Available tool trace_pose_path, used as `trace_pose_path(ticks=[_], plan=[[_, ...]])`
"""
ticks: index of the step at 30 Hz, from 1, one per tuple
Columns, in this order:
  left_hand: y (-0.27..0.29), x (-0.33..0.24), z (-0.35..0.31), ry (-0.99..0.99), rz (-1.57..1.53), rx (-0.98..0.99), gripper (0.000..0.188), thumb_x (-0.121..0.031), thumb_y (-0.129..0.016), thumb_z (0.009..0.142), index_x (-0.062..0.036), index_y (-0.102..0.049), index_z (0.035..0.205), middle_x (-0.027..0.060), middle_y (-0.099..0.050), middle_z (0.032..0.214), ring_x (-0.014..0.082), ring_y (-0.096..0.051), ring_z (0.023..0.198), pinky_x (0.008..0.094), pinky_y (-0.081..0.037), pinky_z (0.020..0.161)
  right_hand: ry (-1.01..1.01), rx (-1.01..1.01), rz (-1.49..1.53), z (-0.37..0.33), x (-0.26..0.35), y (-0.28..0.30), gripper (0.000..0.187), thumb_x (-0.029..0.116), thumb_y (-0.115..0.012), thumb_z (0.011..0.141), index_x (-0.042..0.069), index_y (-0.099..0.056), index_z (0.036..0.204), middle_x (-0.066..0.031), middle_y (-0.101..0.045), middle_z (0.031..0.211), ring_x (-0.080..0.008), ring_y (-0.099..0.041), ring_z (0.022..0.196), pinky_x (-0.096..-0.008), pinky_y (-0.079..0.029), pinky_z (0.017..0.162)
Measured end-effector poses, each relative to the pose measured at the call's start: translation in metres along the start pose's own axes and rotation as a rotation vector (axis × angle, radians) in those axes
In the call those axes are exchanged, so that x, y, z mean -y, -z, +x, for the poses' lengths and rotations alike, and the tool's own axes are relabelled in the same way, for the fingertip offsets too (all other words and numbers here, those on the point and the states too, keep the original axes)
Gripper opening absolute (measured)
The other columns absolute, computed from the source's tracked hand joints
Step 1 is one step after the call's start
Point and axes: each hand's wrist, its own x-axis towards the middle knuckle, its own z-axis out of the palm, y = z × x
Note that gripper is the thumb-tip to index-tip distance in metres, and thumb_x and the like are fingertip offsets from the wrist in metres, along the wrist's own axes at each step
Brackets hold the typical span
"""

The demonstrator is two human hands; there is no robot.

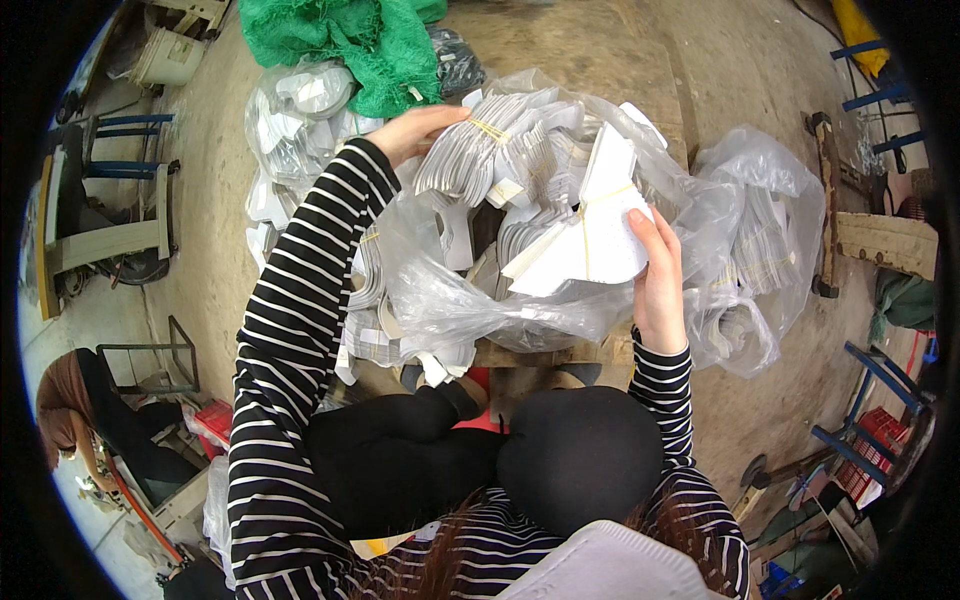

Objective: The person sits on the floor and sorts through a large pile of white paper items, picking them up, separating them, and placing them into plastic bags. The person handles the items by hand, occasionally bundling them with rubber bands.

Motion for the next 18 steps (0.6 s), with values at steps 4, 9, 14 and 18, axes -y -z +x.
trace_pose_path(ticks=[4, 9, 14, 18], plan=[[-0.011, 0.000, -0.014, -0.017, -0.022, 0.123, 0.060, -0.041, -0.056, 0.100, -0.0046, -0.042, 0.146, 0.0081, -0.052, 0.140, 0.0168, -0.051, 0.126, 0.0305, -0.040, 0.108, -0.035, 0.054, 0.078, 0.003, -0.004, 0.010, 0.048, 0.036, -0.060, 0.096, 0.000, -0.057, 0.129, -0.0050, -0.066, 0.119, -0.0137, -0.061, 0.111, -0.0287, -0.044, 0.097], [-0.052, -0.014, -0.038, -0.183, -0.006, 0.144, 0.058, -0.027, -0.067, 0.093, -0.0173, -0.043, 0.145, 0.0034, -0.051, 0.123, 0.0156, -0.049, 0.114, 0.0302, -0.039, 0.102, -0.006, -0.038, 0.253, 0.003, 0.009, 0.014, 0.048, 0.034, -0.056, 0.098, 0.002, -0.054, 0.133, -0.0056, -0.064, 0.125, -0.0174, -0.060, 0.116, -0.0332, -0.044, 0.100], [-0.079, -0.005, -0.047, -0.380, 0.187, 0.018, 0.052, -0.019, -0.074, 0.086, -0.0166, -0.056, 0.135, 0.0050, -0.046, 0.126, 0.0204, -0.041, 0.122, 0.0321, -0.036, 0.105, 0.093, -0.006, 0.311, 0.019, 0.031, 0.003, 0.048, 0.034, -0.056, 0.098, 0.000, -0.054, 0.132, -0.0076, -0.064, 0.124, -0.0173, -0.059, 0.117, -0.0330, -0.042, 0.101], [-0.090, -0.010, -0.035, -0.250, -0.244, 0.105, 0.056, -0.059, -0.053, 0.094, -0.0115, -0.068, 0.119, 0.0106, -0.042, 0.130, 0.0254, -0.036, 0.128, 0.0353, -0.034, 0.109, 0.132, 0.119, 0.172, 0.029, 0.062, -0.022, 0.047, 0.036, -0.059, 0.096, -0.002, -0.061, 0.124, -0.0073, -0.068, 0.115, -0.0160, -0.063, 0.107, -0.0313, -0.046, 0.095]])
